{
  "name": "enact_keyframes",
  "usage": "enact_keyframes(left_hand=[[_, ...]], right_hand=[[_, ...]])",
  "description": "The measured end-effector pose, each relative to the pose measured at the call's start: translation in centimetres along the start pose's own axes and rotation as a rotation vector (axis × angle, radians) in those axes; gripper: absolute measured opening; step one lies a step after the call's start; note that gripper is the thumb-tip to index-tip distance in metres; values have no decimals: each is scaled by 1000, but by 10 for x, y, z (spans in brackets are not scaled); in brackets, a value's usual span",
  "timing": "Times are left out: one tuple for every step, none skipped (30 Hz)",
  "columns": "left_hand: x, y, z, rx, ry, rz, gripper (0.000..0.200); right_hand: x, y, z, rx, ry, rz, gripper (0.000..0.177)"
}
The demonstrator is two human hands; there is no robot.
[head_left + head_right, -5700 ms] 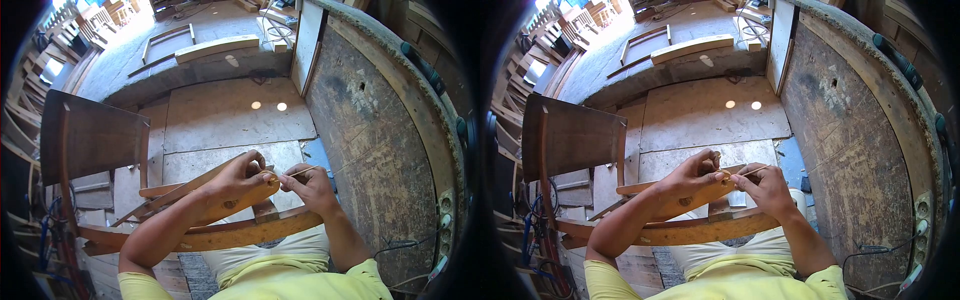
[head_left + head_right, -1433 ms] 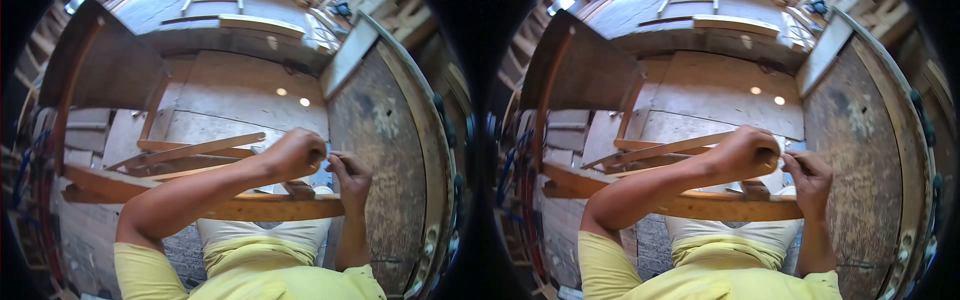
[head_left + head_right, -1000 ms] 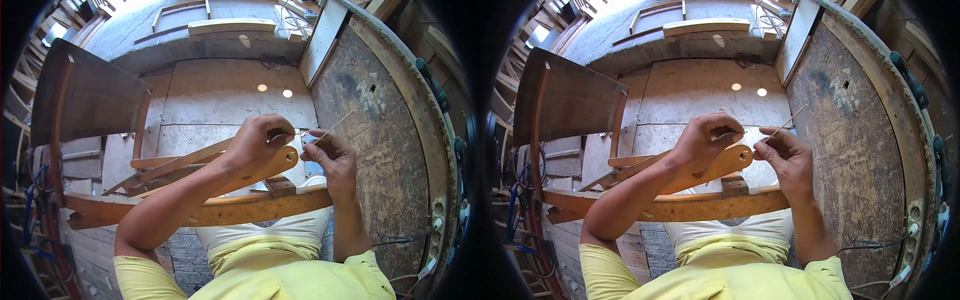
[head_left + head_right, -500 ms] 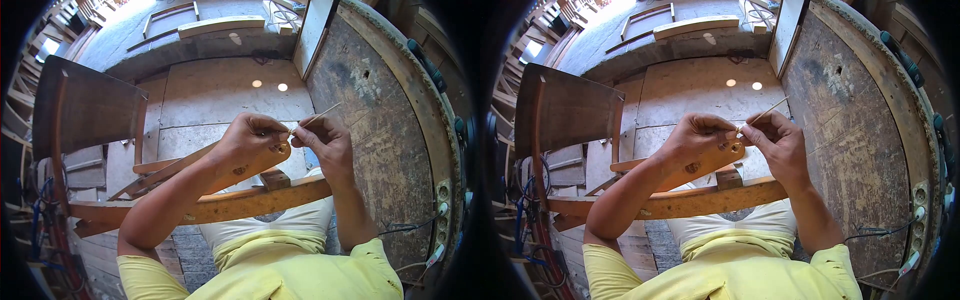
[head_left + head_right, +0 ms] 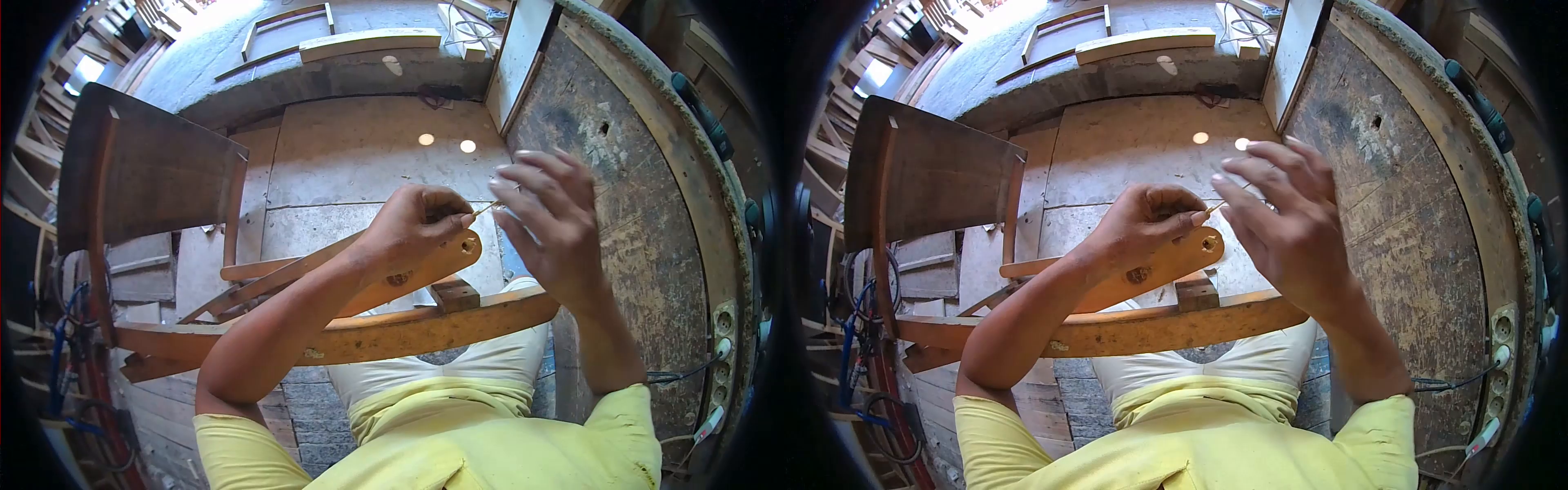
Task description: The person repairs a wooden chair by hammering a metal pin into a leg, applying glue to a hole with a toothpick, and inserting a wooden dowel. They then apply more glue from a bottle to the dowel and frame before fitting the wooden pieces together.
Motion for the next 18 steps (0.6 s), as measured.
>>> enact_keyframes(left_hand=[[1,1,0,19,12,29,20],[2,0,0,22,9,33,20],[2,0,-2,65,36,54,19],[1,1,-4,107,66,75,18],[0,4,-5,109,69,78,18],[-2,11,-7,189,101,118,17],[-4,17,-9,268,132,157,16],[-4,17,-8,270,131,156,16],[-4,19,-9,305,157,175,15],[-5,21,-10,340,183,196,14],[-4,20,-10,341,181,196,14],[-4,22,-10,420,211,255,13],[-5,25,-10,499,240,313,12],[-4,24,-9,500,239,314,12],[-6,28,-10,524,274,366,11],[-8,32,-11,549,310,417,10],[-8,32,-11,550,309,417,10],[-10,34,-12,564,329,431,10]], right_hand=[[3,-5,8,-29,-90,-76,14],[-3,5,19,28,-174,-30,12],[-5,8,22,24,-170,-30,12],[-6,12,27,82,-204,1,10],[-7,16,32,141,-238,32,9],[-7,17,35,142,-237,30,9],[-8,19,36,167,-230,42,9],[-8,20,36,192,-222,55,9],[-7,20,36,192,-220,56,9],[-6,18,37,178,-232,50,9],[-6,17,38,163,-243,44,9],[-5,17,39,162,-241,45,9],[-5,18,40,147,-242,44,10],[-5,17,41,131,-244,44,10],[-5,16,41,131,-244,44,10],[-4,16,41,126,-237,58,10],[-3,16,40,121,-229,71,9],[-2,15,40,122,-229,73,9]])
Point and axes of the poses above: each hand's wrist, its own x-axis towards the middle knuckle, its own z-axis out of the palm, y = z × x, the point moved 8 cm from there along x, towards the middle knuckle, and after that the axes turned 7 degrees about x, right-handed, at the moved point
